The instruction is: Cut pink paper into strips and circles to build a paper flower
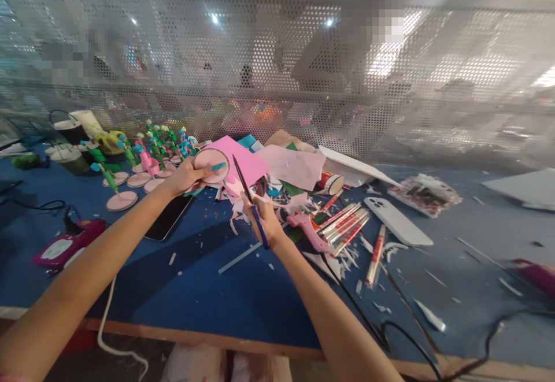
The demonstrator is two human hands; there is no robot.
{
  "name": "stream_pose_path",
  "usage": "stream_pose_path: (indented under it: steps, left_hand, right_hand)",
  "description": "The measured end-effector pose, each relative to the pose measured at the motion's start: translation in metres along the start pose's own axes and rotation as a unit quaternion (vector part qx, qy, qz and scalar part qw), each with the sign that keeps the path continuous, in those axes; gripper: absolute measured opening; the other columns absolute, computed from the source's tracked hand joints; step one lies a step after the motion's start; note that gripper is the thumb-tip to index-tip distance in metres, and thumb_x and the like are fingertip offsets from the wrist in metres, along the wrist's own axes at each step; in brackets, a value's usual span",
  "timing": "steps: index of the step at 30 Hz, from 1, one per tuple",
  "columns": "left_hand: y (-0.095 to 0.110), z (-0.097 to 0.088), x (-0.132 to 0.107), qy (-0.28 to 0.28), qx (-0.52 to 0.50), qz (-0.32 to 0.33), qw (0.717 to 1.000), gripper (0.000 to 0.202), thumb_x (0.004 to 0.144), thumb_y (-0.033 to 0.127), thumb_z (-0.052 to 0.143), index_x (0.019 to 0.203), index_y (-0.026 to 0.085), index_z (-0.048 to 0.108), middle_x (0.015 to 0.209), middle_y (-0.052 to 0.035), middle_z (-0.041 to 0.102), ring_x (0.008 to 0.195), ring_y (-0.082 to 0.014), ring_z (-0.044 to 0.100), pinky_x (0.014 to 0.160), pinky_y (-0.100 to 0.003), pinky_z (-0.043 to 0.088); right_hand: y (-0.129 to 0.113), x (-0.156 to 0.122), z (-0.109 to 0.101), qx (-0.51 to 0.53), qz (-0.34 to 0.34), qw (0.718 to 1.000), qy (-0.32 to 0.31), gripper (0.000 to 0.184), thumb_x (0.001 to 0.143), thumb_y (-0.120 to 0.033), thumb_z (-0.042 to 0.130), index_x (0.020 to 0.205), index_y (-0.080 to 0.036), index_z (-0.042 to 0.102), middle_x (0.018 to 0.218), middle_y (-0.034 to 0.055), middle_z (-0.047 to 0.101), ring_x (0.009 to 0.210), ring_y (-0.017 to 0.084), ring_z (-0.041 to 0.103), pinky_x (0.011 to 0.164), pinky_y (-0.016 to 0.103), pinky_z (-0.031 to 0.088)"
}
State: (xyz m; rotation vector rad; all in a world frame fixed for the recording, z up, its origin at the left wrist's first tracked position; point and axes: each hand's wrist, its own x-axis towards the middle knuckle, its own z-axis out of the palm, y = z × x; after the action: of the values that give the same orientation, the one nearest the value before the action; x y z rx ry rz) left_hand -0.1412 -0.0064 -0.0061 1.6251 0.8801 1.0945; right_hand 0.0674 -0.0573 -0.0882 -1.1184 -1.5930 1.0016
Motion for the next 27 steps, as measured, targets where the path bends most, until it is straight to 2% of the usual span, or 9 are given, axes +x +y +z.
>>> stream_pose_path:
  steps: [4,7,10,13,18,23,27]
  left_hand:
    - [-0.006,-0.001,0.004,0.009,-0.007,-0.021,1.0,0.03,0.063,0.036,0.077,0.07,0.01,0.063,0.053,-0.0026,0.064,0.043,-0.0129,0.059,0.042,-0.021,0.049]
    - [-0.021,0.0,0.01,0.021,-0.052,-0.042,0.998,0.034,0.062,0.034,0.077,0.081,0.009,0.065,0.064,-0.0059,0.069,0.053,-0.0181,0.066,0.047,-0.026,0.054]
    - [-0.035,0.003,0.014,0.034,-0.093,-0.064,0.993,0.035,0.06,0.03,0.078,0.084,0.007,0.065,0.065,-0.0079,0.07,0.053,-0.0197,0.067,0.049,-0.028,0.056]
    - [-0.042,0.008,0.013,0.049,-0.129,-0.08,0.987,0.035,0.059,0.025,0.078,0.085,0.007,0.064,0.067,-0.0088,0.071,0.052,-0.02,0.067,0.048,-0.029,0.057]
    - [-0.036,0.015,0.008,0.052,-0.123,-0.103,0.986,0.03,0.063,0.022,0.076,0.085,0.007,0.062,0.06,-0.0062,0.068,0.044,-0.0171,0.063,0.043,-0.027,0.054]
    - [-0.029,0.018,0.006,0.053,-0.115,-0.102,0.987,0.026,0.066,0.02,0.073,0.086,0.007,0.062,0.063,-0.0064,0.068,0.044,-0.0167,0.063,0.045,-0.028,0.055]
    - [-0.028,0.011,0.012,0.076,-0.04,-0.141,0.986,0.02,0.068,0.021,0.072,0.081,0.009,0.062,0.056,-0.0042,0.066,0.04,-0.014,0.059,0.041,-0.024,0.049]
  right_hand:
    - [0.005,0.003,0.002,0.038,0.05,0.997,-0.034,0.055,0.074,-0.077,0.045,0.068,-0.022,0.04,0.046,-0.0084,0.036,0.031,0.006,0.035,0.029,0.019,0.029]
    - [0.007,0.004,0.003,0.061,0.062,0.995,-0.041,0.058,0.071,-0.079,0.044,0.068,-0.022,0.041,0.046,-0.0081,0.039,0.032,0.007,0.039,0.03,0.019,0.032]
    - [0.01,0.007,0.001,0.056,0.045,0.997,-0.041,0.06,0.069,-0.081,0.044,0.067,-0.021,0.043,0.047,-0.0071,0.042,0.034,0.007,0.042,0.033,0.019,0.036]
    - [0.013,0.01,-0.005,0.029,0.038,0.998,-0.035,0.056,0.073,-0.077,0.045,0.065,-0.021,0.042,0.045,-0.0075,0.041,0.032,0.006,0.04,0.032,0.019,0.034]
    - [0.015,0.011,-0.012,0.011,0.024,0.999,-0.038,0.053,0.076,-0.074,0.045,0.065,-0.022,0.041,0.046,-0.0077,0.041,0.031,0.006,0.038,0.032,0.019,0.033]
    - [0.014,0.011,-0.008,0.008,0.027,0.998,-0.063,0.053,0.077,-0.074,0.043,0.066,-0.022,0.043,0.045,-0.0073,0.041,0.032,0.008,0.04,0.032,0.02,0.034]
    - [0.008,0.011,-0.009,-0.057,0.04,0.997,-0.043,0.052,0.078,-0.072,0.043,0.063,-0.022,0.043,0.044,-0.0055,0.045,0.033,0.01,0.045,0.035,0.022,0.037]
